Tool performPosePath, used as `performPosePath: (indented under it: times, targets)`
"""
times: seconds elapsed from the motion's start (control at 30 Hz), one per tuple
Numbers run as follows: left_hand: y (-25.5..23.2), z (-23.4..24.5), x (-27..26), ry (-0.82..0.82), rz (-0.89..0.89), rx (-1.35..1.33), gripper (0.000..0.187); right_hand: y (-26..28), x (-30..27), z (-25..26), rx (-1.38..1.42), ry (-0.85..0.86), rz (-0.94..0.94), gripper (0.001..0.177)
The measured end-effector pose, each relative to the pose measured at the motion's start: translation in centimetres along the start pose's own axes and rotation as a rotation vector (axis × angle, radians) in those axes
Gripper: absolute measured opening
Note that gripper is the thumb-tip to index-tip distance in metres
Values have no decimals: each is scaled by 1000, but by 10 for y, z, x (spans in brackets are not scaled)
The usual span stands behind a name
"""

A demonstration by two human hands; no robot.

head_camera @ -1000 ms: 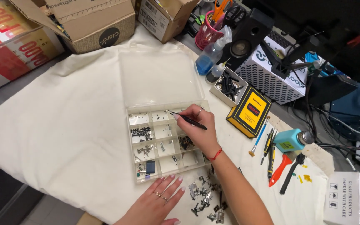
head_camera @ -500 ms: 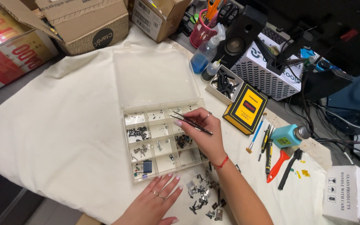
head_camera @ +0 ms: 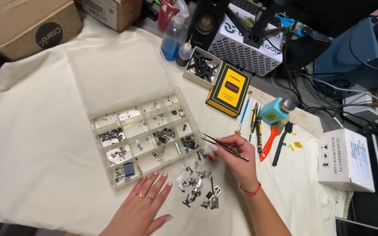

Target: The person uses tweezers to pick up small electronic components from a white cloth and place them into a compartmentalized plastic organizer box. The person repeatedly transfers items between the cloth and the box compartments.

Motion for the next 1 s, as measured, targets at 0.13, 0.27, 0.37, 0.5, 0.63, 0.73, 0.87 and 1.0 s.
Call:
performPosePath:
  times: [0.13, 0.27, 0.37, 0.5, 0.63, 0.73, 0.87, 1.0]
  targets:
    - [-2, 4, 2, -31, 9, 38, 82, -24, -28, 28, 30, -37, -8, 12]
    - [-3, 7, 3, -28, 36, 53, 82, -57, -51, 44, 3, -49, -47, 11]
    - [-3, 7, 3, -25, 43, 66, 81, -66, -65, 48, -12, -53, -60, 10]
    - [-4, 8, 3, -1, 46, 72, 80, -77, -80, 54, -28, -96, -66, 9]
    - [-4, 5, 2, 4, 45, 85, 81, -77, -80, 57, -63, -166, -121, 10]
    - [-3, 6, 3, 17, 56, 70, 80, -78, -77, 56, -106, -178, -118, 11]
    - [-4, 9, 4, -6, 47, 68, 79, -78, -74, 55, -55, -131, -25, 11]
    - [-5, 11, 6, -31, 34, 72, 80, -59, -74, 48, -333, -112, 238, 11]
Point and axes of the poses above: each hand's wrist, its own x-axis towards the middle knuckle, its own z-axis out of the back of the hand, y = z × x, the point moved 5 cm from there along x, towards the middle knuckle, and after that the axes turned 3 degrees about -x, right-handed, at the moved point
